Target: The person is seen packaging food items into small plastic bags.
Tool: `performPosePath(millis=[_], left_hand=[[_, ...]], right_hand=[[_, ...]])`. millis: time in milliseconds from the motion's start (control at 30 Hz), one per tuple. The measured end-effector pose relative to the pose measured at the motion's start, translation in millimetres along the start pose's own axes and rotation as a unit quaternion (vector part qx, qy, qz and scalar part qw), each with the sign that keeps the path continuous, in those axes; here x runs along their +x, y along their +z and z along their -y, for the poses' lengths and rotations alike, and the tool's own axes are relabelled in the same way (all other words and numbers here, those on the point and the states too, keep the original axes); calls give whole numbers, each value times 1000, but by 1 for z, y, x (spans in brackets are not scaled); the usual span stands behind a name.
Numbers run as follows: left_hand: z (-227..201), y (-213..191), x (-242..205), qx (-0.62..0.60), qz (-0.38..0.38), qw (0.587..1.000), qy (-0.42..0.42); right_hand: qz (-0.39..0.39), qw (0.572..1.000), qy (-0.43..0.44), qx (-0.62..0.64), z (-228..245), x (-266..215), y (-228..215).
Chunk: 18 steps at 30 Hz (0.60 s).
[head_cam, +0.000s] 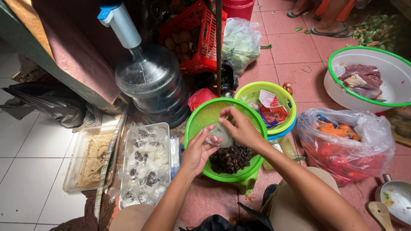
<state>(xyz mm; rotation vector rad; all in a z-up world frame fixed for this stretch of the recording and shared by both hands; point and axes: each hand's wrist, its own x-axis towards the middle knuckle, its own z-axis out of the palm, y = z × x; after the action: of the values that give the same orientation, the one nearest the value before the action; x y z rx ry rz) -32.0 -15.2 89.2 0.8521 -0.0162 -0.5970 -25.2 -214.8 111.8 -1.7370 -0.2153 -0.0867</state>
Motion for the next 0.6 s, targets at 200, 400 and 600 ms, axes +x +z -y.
performPosePath(millis=[200,400,600], left_hand=[[-1,-17,7,21,-105,994,-33],[4,-38,14,26,12,999,16],[16,-29,16,142,44,989,-18]], right_hand=[[53,958,-217,-179,37,-21,14],[142,892,-155,-401,40,-20,17],[187,884,-69,-424,27,-17,9]])
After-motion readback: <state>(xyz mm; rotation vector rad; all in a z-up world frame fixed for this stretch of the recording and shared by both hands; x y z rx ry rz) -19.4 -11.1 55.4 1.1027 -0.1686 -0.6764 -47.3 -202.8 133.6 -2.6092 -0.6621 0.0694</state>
